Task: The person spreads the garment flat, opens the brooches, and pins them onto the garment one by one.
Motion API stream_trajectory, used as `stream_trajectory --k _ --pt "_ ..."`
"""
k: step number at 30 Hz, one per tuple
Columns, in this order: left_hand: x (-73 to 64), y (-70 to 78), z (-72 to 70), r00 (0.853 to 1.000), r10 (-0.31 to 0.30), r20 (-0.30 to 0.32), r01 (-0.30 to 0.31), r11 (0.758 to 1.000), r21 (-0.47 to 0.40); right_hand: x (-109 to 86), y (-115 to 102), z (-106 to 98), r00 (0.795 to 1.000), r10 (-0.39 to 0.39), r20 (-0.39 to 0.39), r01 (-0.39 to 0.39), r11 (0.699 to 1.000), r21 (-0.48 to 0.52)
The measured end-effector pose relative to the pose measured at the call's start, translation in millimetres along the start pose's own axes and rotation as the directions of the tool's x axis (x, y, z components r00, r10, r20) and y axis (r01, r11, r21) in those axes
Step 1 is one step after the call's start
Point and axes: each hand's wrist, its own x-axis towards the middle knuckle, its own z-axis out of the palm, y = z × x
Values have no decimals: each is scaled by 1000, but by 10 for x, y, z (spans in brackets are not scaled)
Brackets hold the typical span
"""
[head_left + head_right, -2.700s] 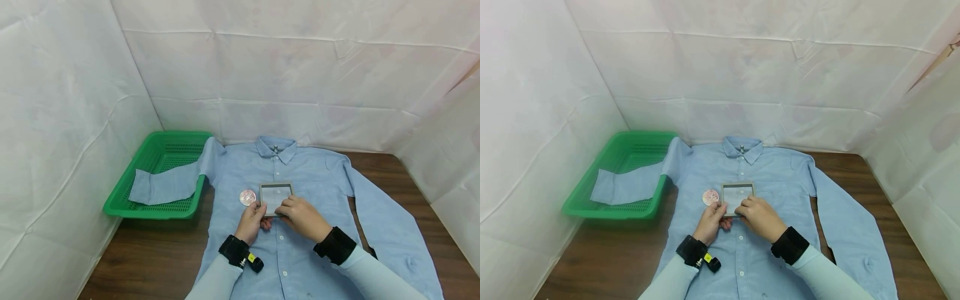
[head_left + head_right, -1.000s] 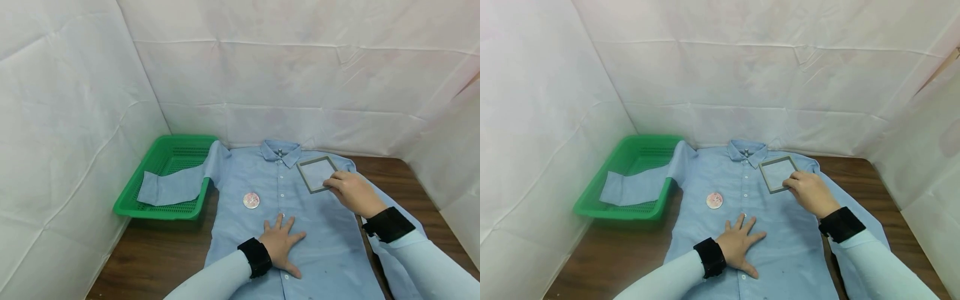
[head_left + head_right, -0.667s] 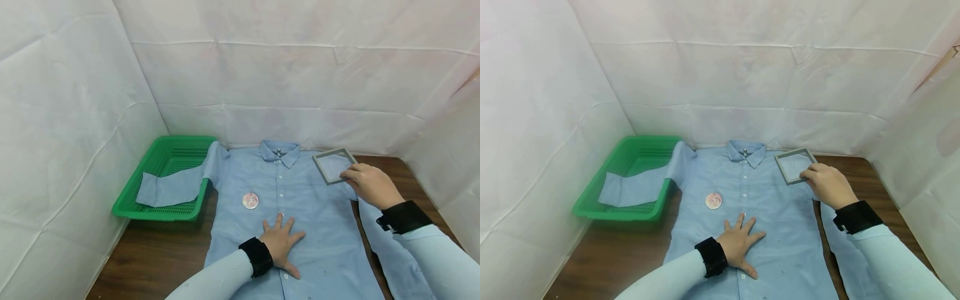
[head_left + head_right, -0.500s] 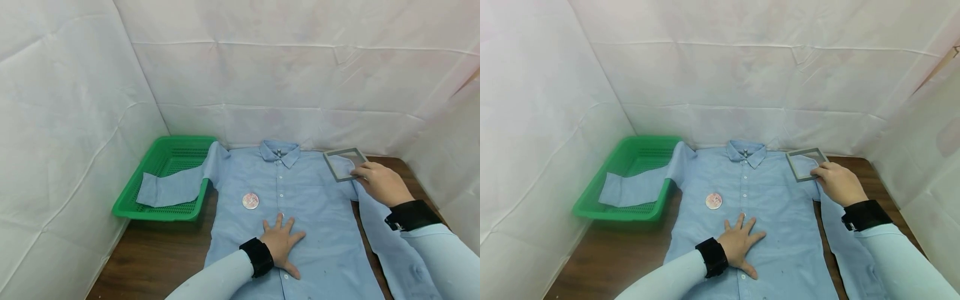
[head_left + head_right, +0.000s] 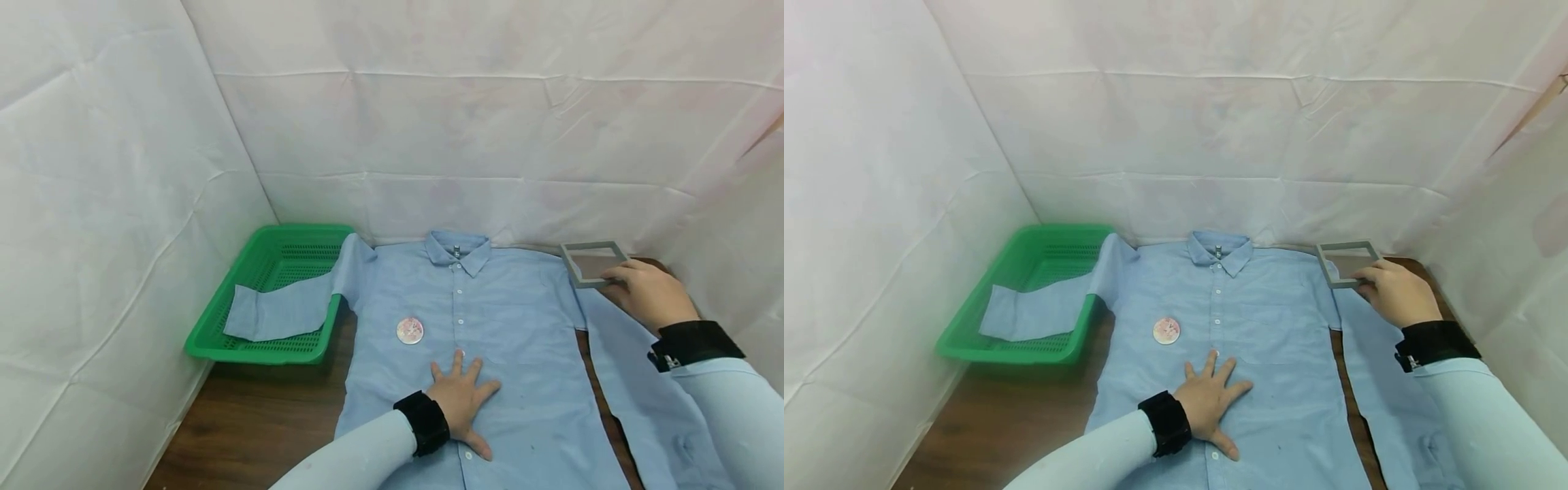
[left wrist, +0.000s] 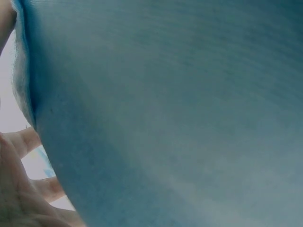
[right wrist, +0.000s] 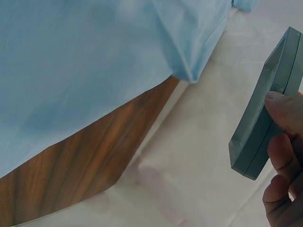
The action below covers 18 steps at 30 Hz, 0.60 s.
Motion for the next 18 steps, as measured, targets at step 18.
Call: stream_trajectory --k 18 --pt "-6 8 -31 1000 0 23 0 1000 -1 4 489 173 986 165 27 -165 986 13"
